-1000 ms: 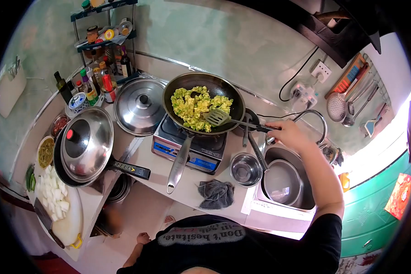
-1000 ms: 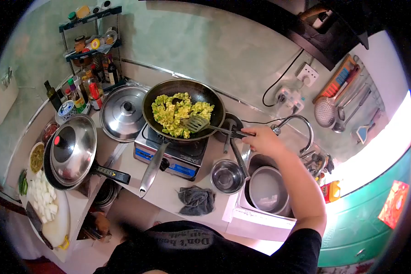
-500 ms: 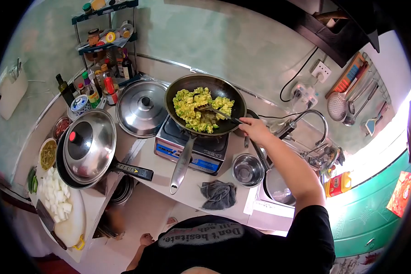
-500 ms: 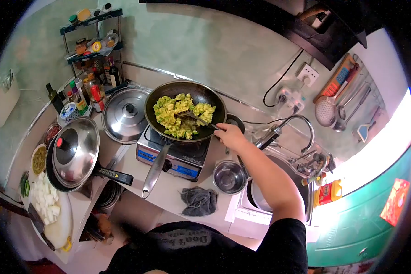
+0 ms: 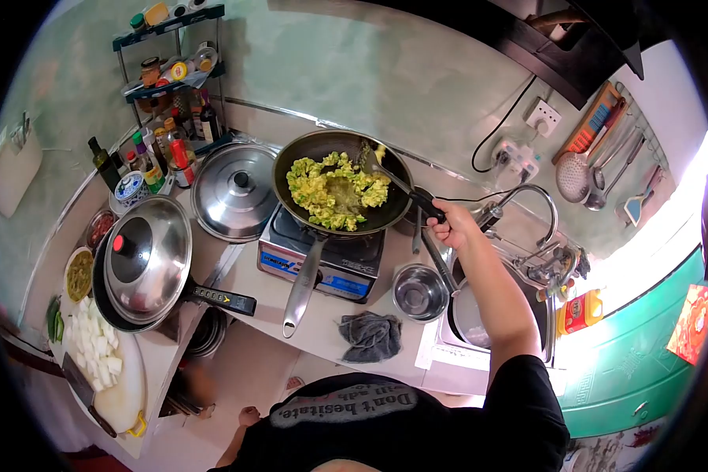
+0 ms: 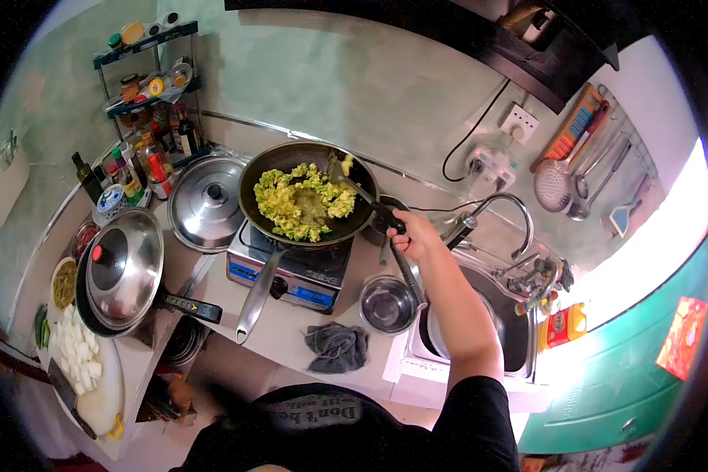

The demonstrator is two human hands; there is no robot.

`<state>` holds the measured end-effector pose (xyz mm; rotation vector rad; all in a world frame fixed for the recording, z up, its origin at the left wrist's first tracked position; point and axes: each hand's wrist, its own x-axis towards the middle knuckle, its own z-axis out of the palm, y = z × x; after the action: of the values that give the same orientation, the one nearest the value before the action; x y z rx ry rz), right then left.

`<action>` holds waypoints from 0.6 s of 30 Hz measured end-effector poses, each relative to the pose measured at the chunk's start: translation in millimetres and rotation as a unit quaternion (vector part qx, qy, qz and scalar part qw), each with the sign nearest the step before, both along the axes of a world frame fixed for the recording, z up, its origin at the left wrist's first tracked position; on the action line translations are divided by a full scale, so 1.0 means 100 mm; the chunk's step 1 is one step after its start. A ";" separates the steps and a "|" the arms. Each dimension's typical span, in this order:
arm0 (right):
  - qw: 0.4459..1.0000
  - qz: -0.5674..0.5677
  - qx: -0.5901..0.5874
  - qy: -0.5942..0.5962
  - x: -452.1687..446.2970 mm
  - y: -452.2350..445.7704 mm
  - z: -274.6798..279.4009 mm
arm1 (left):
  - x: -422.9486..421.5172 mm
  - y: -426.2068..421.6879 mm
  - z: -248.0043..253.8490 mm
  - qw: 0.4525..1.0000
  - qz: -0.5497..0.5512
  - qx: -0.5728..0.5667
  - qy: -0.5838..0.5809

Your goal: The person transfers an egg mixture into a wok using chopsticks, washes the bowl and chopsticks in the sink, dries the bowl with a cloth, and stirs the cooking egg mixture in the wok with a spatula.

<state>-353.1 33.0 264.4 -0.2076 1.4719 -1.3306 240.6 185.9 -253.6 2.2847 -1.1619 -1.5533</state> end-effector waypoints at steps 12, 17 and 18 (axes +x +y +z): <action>0.999 0.023 -0.040 0.009 0.02 0.16 0.14 | -0.06 0.02 0.04 0.997 -0.058 -0.041 -0.022; 0.980 0.021 -0.027 0.195 0.13 0.34 0.28 | 0.26 0.03 -0.61 0.976 -0.180 -0.085 0.090; 0.963 0.021 -0.026 0.269 0.18 0.37 0.31 | 0.20 0.04 -0.51 0.989 -0.127 -0.064 0.050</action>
<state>-335.4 69.7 295.1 -0.6724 1.8680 -1.3387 260.2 190.2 -304.2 2.0190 -1.5256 -1.6018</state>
